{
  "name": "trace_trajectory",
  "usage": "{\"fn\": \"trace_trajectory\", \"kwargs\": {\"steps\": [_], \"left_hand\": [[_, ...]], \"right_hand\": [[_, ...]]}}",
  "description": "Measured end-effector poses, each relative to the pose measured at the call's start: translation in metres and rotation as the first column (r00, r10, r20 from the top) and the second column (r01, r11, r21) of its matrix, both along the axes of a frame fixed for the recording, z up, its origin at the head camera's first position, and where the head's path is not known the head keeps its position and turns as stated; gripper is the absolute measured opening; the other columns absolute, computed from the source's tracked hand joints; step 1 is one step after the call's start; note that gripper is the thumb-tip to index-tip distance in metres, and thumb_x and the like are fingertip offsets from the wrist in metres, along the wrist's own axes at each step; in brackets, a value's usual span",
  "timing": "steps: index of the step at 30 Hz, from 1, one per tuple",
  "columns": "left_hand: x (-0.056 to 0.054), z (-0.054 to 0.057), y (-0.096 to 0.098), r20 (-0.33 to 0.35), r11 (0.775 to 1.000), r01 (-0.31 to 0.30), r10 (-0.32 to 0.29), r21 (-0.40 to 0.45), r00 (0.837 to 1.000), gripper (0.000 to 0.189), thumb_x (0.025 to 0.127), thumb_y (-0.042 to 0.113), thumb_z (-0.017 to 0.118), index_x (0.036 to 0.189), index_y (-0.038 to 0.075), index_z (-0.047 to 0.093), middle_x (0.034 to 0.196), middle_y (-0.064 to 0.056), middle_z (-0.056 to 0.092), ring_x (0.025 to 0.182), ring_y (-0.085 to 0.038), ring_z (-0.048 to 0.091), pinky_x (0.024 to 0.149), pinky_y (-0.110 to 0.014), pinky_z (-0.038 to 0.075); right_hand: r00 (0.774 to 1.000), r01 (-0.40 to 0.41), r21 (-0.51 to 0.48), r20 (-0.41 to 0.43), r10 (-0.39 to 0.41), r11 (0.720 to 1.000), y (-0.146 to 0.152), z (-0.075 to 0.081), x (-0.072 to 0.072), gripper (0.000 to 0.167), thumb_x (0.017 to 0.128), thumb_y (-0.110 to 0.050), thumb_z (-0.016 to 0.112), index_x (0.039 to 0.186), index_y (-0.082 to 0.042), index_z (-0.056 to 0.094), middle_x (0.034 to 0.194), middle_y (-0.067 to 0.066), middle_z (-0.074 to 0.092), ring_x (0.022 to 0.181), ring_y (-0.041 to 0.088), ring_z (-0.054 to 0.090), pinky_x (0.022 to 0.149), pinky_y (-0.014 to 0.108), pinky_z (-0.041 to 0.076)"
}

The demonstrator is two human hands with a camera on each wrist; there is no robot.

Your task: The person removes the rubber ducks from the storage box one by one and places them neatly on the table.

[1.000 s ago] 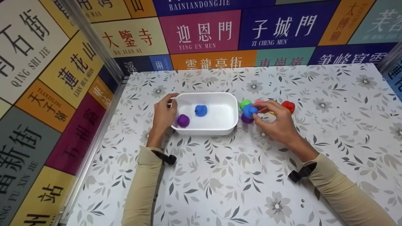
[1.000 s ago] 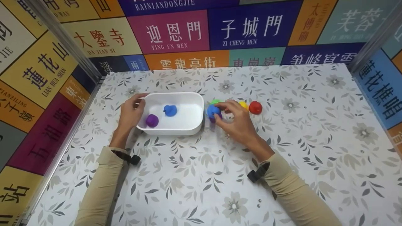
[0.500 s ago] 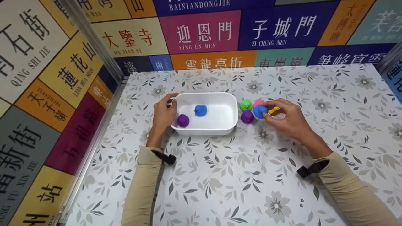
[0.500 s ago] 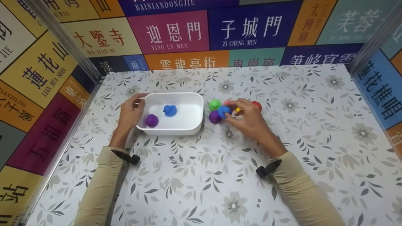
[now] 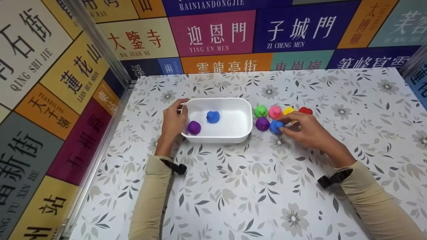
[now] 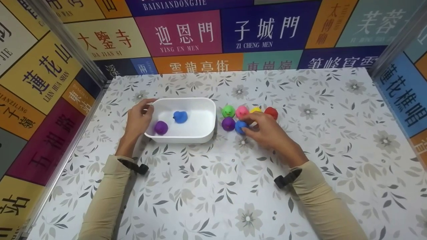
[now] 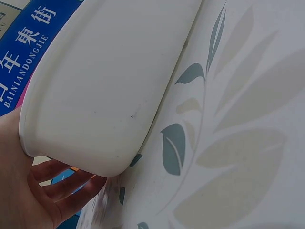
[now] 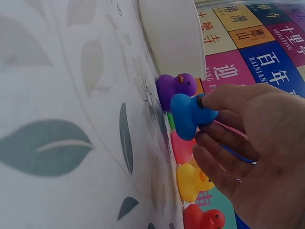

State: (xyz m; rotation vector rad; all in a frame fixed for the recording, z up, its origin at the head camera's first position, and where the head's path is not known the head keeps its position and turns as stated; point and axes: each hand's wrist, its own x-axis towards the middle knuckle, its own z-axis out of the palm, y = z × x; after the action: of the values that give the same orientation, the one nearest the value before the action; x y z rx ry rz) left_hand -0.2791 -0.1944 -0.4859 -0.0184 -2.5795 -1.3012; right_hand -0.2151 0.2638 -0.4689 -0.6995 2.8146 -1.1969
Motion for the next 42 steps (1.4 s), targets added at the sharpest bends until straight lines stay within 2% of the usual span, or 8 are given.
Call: {"fn": "trace_trajectory", "kwargs": {"steps": [7,10,15,18,42], "left_hand": [[0.0007,0.0,0.0003,0.006,1.0,-0.003,0.003,-0.003,1.0,0.033,0.108,0.019,0.059,0.136,0.023,0.075,0.117,-0.014,0.081,0.099,-0.027,0.077,0.093,-0.042,0.061],[0.0006,0.0001,0.0002,0.005,1.0,0.0,0.0,-0.009,1.0,0.033,0.108,0.019,0.058,0.136,0.023,0.075,0.117,-0.013,0.081,0.098,-0.027,0.077,0.093,-0.042,0.061],[-0.0003,0.0,-0.0002,-0.005,1.0,0.008,-0.008,-0.024,1.0,0.033,0.108,0.019,0.057,0.137,0.022,0.074,0.118,-0.013,0.082,0.098,-0.027,0.078,0.092,-0.043,0.061],[-0.0008,0.0,-0.0001,-0.011,0.999,0.004,-0.004,-0.034,1.0,0.033,0.108,0.02,0.057,0.136,0.023,0.075,0.118,-0.012,0.082,0.098,-0.026,0.077,0.093,-0.043,0.061],[0.0004,-0.0002,-0.0001,-0.006,1.0,0.004,-0.004,-0.011,1.0,0.033,0.108,0.019,0.058,0.136,0.023,0.075,0.117,-0.013,0.082,0.098,-0.028,0.078,0.092,-0.043,0.061]], "right_hand": [[0.999,0.003,0.049,0.036,-0.005,0.999,0.0009,-0.0016,-0.0008,0.035,0.099,-0.006,0.077,0.134,-0.008,0.075,0.12,0.011,0.076,0.111,0.029,0.074,0.091,0.034,0.065],[1.0,0.01,0.045,0.026,-0.012,0.999,0.0008,-0.0022,-0.0008,0.037,0.099,-0.003,0.077,0.135,-0.009,0.075,0.12,0.011,0.076,0.11,0.029,0.074,0.09,0.028,0.064],[1.0,0.01,0.015,0.014,-0.01,1.0,0.0009,-0.0045,-0.0015,0.039,0.098,0.0,0.076,0.137,-0.007,0.074,0.123,0.013,0.075,0.11,0.031,0.074,0.087,0.01,0.056],[1.0,0.015,0.013,0.008,-0.015,1.0,0.0008,-0.006,-0.0021,0.04,0.098,-0.001,0.075,0.137,-0.007,0.073,0.124,0.013,0.075,0.11,0.031,0.074,0.085,0.006,0.052],[0.999,0.051,0.008,-0.004,-0.051,0.999,-0.0034,-0.009,-0.003,0.041,0.1,-0.001,0.074,0.14,-0.01,0.072,0.129,0.013,0.074,0.113,0.03,0.073,0.088,0.002,0.048]]}}
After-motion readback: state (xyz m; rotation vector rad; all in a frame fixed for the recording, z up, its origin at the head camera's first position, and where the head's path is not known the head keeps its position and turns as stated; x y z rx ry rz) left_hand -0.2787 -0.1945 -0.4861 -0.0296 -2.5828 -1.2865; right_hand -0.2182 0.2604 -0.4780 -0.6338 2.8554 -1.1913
